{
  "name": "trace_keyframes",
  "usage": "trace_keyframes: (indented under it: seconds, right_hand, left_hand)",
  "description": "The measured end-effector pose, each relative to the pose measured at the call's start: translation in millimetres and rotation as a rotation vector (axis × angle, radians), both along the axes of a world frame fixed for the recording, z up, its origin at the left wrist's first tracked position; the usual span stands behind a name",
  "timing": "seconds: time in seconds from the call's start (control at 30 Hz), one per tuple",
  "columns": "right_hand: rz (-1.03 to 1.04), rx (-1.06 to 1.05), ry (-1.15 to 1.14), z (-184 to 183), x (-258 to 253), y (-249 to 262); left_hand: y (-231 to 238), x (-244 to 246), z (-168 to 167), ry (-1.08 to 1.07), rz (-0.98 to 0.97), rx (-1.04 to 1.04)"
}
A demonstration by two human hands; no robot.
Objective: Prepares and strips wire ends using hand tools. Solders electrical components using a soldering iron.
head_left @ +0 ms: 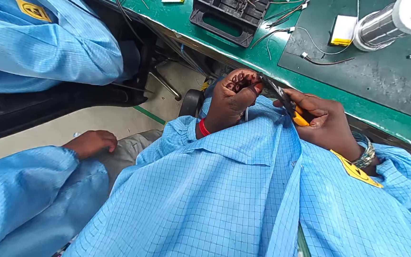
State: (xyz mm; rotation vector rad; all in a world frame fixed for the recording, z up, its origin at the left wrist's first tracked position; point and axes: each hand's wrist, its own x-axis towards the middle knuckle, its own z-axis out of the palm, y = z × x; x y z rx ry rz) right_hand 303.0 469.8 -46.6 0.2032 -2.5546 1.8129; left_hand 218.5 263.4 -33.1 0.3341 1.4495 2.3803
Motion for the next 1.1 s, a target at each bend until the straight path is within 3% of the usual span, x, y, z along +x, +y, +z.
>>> trace_keyframes:
  seconds: [0.13,0.2,0.37,0.63,1.1]
  right_hand:
    - [-0.034,-0.27,-0.17,7.7,-0.6,3.2]
    - [-0.082,-0.288,-0.166,9.0,1.2,3.9]
    - [-0.131,-0.119,-0.014,2.2,2.7,5.6]
    - [-0.166,0.192,0.318,-7.3,2.6,9.9]
    - [-0.243,0.356,0.31,-8.7,4.7,10.8]
  left_hand:
    - [-1.8,-1.6,0.1,0.013,-0.015,-0.001]
    - [-2.1,-1.5,0.4,-0.001,-0.007,-0.017]
    - [0.1,0.1,3.5,0.072,0.055,-0.118]
    - [-3.0,-5.0,-2.4,0.548,0.186,-0.29]
    - [-11.7,-13.0,-2.6,1.125,0.336,-0.579]
